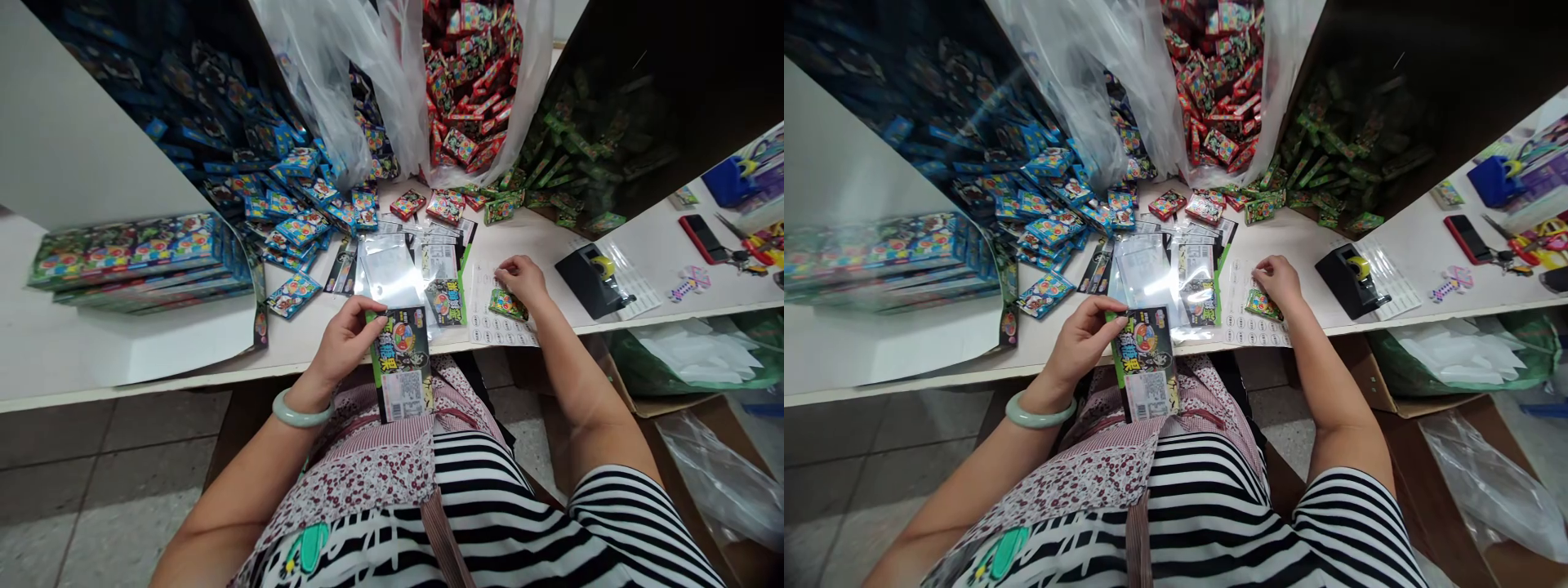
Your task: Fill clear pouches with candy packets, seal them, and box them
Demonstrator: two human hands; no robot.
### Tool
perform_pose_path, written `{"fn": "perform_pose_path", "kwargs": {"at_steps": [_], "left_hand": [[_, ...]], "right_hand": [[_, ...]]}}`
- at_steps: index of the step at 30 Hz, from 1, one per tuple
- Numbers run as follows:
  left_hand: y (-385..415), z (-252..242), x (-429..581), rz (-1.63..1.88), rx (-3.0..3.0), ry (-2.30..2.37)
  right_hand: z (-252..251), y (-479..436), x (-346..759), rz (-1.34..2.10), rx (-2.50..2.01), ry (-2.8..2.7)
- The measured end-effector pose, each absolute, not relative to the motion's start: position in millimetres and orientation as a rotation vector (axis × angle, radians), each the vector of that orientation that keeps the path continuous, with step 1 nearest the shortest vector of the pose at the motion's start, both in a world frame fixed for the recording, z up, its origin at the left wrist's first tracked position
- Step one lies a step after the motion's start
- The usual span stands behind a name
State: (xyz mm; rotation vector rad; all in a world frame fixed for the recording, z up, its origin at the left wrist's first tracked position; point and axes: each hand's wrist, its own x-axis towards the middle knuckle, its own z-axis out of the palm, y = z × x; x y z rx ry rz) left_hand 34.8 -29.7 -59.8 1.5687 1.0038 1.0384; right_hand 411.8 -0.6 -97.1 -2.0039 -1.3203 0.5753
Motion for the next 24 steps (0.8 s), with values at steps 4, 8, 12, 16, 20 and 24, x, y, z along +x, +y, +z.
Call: {"fn": "perform_pose_path", "kwargs": {"at_steps": [4, 8, 12, 16, 20, 24], "left_hand": [[-29.8, -59.5, 34.9, 1.038, 1.577, 0.998], [-29.7, -59.1, 40.0, 1.035, 1.583, 0.958], [-31.2, -57.2, 47.8, 1.038, 1.592, 0.923], [-34.2, -52.2, 49.5, 1.010, 1.634, 0.912], [-36.4, -49.4, 44.9, 1.038, 1.664, 0.908], [-36.0, -50.0, 43.2, 1.065, 1.647, 0.874]], "right_hand": [[-87.6, 4.2, 422.4, 0.840, -1.854, -0.943], [-60.1, -1.3, 410.8, 0.915, -1.742, -0.939], [-16.2, -17.1, 355.9, 1.133, -1.413, -1.266], [19.1, -27.9, 290.9, 1.357, -1.275, -1.547], [25.8, -25.7, 257.4, 1.380, -1.284, -1.696], [20.9, -20.5, 249.5, 1.359, -1.327, -1.747]]}}
